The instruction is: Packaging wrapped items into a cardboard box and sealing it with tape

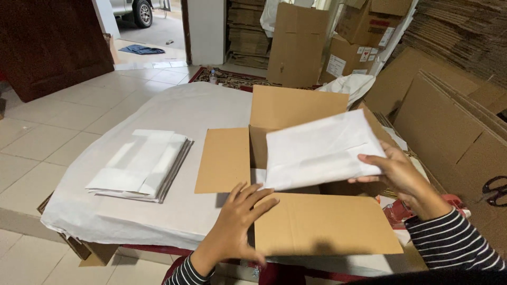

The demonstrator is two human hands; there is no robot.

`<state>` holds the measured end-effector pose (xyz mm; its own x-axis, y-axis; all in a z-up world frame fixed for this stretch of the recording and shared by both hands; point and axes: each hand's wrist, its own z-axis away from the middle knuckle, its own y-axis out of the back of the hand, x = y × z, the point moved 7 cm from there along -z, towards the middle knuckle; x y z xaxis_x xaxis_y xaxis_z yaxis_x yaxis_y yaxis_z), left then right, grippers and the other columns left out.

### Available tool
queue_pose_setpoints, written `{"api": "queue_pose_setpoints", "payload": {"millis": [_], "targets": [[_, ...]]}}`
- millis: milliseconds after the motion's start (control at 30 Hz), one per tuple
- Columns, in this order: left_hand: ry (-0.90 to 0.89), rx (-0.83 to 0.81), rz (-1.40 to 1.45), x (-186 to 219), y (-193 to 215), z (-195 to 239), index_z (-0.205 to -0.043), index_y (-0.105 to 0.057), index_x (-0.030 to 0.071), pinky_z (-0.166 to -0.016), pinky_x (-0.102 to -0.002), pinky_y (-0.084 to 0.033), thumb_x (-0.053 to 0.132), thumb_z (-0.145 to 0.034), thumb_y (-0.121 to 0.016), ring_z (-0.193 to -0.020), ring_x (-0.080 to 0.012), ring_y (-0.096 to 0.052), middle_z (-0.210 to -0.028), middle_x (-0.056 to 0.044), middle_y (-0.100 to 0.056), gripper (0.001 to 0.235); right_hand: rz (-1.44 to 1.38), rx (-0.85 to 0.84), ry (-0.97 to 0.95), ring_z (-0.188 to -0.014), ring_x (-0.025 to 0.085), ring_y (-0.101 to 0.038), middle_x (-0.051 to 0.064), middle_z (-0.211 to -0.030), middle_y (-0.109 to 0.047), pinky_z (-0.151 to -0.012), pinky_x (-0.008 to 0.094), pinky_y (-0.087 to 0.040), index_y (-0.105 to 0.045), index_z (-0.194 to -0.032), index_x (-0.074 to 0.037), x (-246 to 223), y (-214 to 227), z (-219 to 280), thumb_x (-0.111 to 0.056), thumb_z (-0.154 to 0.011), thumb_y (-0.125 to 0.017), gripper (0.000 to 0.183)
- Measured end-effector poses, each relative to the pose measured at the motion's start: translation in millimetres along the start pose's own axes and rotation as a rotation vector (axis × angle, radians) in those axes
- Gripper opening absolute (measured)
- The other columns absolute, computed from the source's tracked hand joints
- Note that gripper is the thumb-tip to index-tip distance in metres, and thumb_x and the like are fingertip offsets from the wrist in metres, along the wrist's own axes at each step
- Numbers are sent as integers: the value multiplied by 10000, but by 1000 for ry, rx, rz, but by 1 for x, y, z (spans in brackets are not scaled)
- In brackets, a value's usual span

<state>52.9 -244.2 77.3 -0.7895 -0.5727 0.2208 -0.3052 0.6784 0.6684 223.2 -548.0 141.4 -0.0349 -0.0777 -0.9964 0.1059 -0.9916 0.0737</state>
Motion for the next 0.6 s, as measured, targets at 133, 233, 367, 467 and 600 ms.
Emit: {"api": "queue_pose_setpoints", "payload": {"millis": [133, 233, 367, 467, 600], "targets": [[-66, 57, 36, 12, -3, 11, -1461, -481, 107, -1119, -649, -263, 911, -548, -520, -1302, -426, -523, -1454, -236, -532, 1218, 109, 17, -101, -897, 505, -673, 216, -1305, -634, -749, 553, -588, -448, -1469, -53, 1, -32, 15, -58, -826, -636, 671], [-82, 43, -26, 11, -22, 26, -1503, -454, 123, -1147, -642, -238, 858, -747, -467, -1349, -425, -497, -1521, -234, -484, 1054, 74, 12, -108, -931, 491, -669, 199, -1331, -608, -719, 569, -597, -443, -1445, -37, 11, -39, 9, -35, -829, -640, 647], [-71, 14, -132, 12, -35, 33, -1483, -464, 129, -1103, -623, -299, 251, -518, -678, -1252, -395, -548, -1515, -236, -486, 996, 113, -26, -162, -930, 468, -682, 173, -1332, -617, -738, 569, -600, -415, -1485, -115, 21, -49, 13, -46, -838, -640, 689], [-75, 13, -109, 13, -38, 36, -1439, -493, 126, -1066, -620, -320, 206, -494, -638, -1206, -380, -570, -1503, -223, -506, 959, 91, -8, -199, -925, 454, -685, 166, -1347, -599, -729, 568, -604, -404, -1460, -115, 31, -57, 19, -43, -848, -641, 660], [-43, 3, -74, 15, -38, 37, -1335, -600, 113, -1069, -613, -308, 126, -440, -598, -1239, -376, -554, -1529, -194, -485, 894, 57, -28, -241, -1030, 406, -668, 108, -1391, -556, -772, 564, -610, -398, -1471, -158, 45, -68, 22, -39, -864, -623, 658]]}}
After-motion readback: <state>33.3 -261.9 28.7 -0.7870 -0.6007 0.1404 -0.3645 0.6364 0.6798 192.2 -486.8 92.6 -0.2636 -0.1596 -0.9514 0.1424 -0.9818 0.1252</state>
